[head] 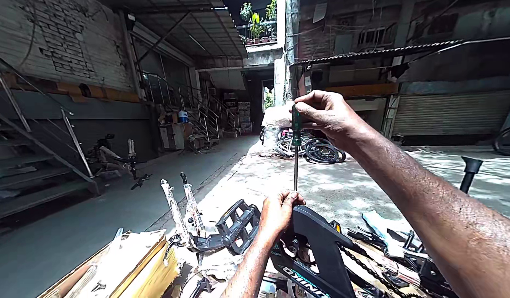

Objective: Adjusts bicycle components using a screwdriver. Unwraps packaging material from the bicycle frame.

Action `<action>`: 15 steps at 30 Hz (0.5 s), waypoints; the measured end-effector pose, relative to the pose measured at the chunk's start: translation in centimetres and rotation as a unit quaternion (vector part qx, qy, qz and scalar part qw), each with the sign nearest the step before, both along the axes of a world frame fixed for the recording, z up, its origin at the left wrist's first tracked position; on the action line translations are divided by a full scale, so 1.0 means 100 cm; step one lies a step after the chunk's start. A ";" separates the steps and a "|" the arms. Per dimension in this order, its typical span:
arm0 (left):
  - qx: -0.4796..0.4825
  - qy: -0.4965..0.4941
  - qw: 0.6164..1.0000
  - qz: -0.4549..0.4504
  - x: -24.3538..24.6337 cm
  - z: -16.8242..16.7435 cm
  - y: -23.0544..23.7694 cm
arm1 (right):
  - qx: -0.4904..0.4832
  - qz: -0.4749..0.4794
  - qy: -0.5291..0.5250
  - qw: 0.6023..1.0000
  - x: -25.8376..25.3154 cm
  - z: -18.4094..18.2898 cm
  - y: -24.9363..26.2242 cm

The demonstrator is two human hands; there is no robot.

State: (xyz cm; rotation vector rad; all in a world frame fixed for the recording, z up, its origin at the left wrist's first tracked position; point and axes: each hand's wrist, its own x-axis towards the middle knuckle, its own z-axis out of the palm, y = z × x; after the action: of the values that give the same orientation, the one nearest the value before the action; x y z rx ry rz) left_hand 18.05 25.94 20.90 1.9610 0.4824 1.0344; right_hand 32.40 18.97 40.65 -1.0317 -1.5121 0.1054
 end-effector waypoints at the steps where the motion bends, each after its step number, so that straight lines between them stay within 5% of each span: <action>1: -0.001 -0.003 1.000 -0.003 0.000 0.000 -0.001 | 0.011 0.011 0.017 1.000 0.002 -0.002 -0.002; 3: 0.001 -0.008 1.000 -0.014 -0.001 -0.002 0.001 | 0.054 -0.162 -0.072 0.983 -0.002 0.000 -0.006; 4: 0.002 -0.012 1.000 -0.019 -0.002 -0.002 0.002 | 0.075 -0.294 -0.142 0.942 -0.011 0.003 -0.008; 6: 0.001 -0.014 1.000 -0.023 -0.003 -0.002 0.002 | 0.099 -0.396 -0.211 0.888 -0.023 0.005 -0.007; 8: 0.000 -0.016 1.000 -0.015 -0.001 -0.003 0.001 | 0.079 -0.354 -0.200 0.910 -0.020 0.002 -0.004; 11: 0.005 -0.025 1.000 0.003 0.000 -0.004 -0.002 | 0.021 -0.079 -0.032 0.996 -0.004 -0.010 0.000; 13: 0.010 -0.023 1.000 0.008 0.001 -0.005 -0.001 | 0.014 0.039 0.064 0.997 -0.002 -0.017 0.000; 15: 0.007 -0.016 1.000 0.011 0.002 -0.004 -0.002 | 0.022 0.044 0.065 0.997 -0.001 -0.019 -0.001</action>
State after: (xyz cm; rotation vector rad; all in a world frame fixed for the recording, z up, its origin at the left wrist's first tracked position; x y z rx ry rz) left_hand 18.21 25.75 20.48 1.9525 0.4810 1.0852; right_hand 32.26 18.89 38.76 -0.9057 -1.4347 0.1979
